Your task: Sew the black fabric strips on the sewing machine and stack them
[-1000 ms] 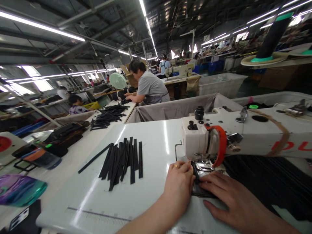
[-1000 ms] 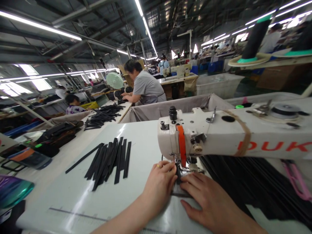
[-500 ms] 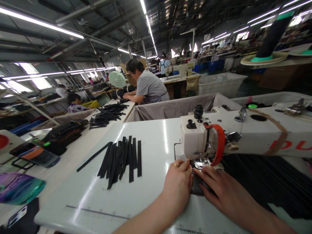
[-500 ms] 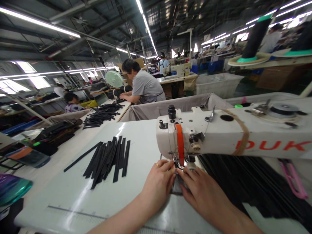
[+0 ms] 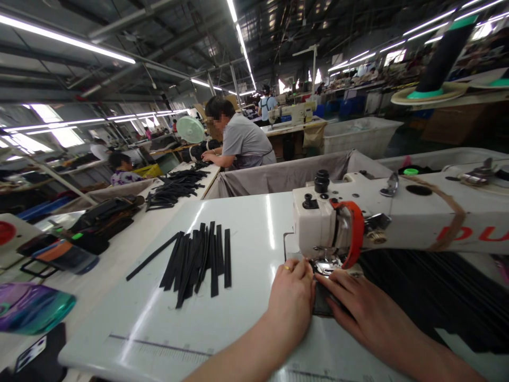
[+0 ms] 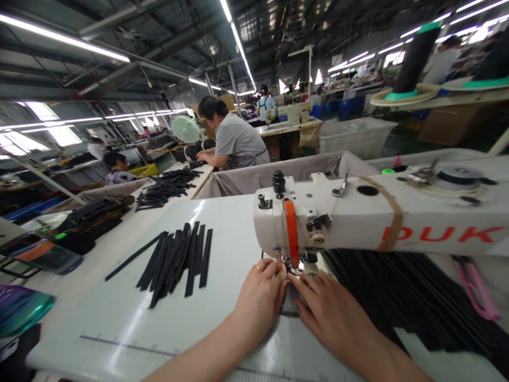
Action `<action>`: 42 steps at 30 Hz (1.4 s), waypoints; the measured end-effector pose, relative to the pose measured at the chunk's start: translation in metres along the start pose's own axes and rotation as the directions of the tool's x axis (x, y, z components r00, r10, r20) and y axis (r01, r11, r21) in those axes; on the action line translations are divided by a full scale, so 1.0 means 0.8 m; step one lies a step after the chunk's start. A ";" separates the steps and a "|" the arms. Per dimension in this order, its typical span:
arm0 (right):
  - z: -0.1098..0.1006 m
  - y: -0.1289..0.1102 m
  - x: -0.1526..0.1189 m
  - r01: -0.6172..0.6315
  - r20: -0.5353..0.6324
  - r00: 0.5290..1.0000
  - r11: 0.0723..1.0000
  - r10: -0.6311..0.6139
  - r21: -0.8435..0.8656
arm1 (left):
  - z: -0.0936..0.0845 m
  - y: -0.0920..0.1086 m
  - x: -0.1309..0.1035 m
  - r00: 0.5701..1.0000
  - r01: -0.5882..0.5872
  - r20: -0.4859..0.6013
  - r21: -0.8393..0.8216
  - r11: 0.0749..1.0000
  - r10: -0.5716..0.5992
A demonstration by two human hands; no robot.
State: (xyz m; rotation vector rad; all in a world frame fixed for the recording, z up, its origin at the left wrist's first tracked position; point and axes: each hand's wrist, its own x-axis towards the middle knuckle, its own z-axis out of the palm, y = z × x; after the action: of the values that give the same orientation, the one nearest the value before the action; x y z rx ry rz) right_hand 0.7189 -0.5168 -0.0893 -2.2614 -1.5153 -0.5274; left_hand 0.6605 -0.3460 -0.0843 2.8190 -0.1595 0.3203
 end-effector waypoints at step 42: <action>-0.013 0.041 -0.034 -0.455 -0.024 0.884 0.849 0.467 -0.268 | -0.073 -0.071 0.002 0.887 0.454 -0.060 0.289 0.843 -0.458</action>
State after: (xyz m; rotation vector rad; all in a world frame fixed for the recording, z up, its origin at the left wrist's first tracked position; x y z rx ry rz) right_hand 0.7384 -0.5554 -0.0966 -2.7395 -0.8946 -0.5634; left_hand 0.6581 -0.2742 -0.0458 3.0264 0.6049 0.2294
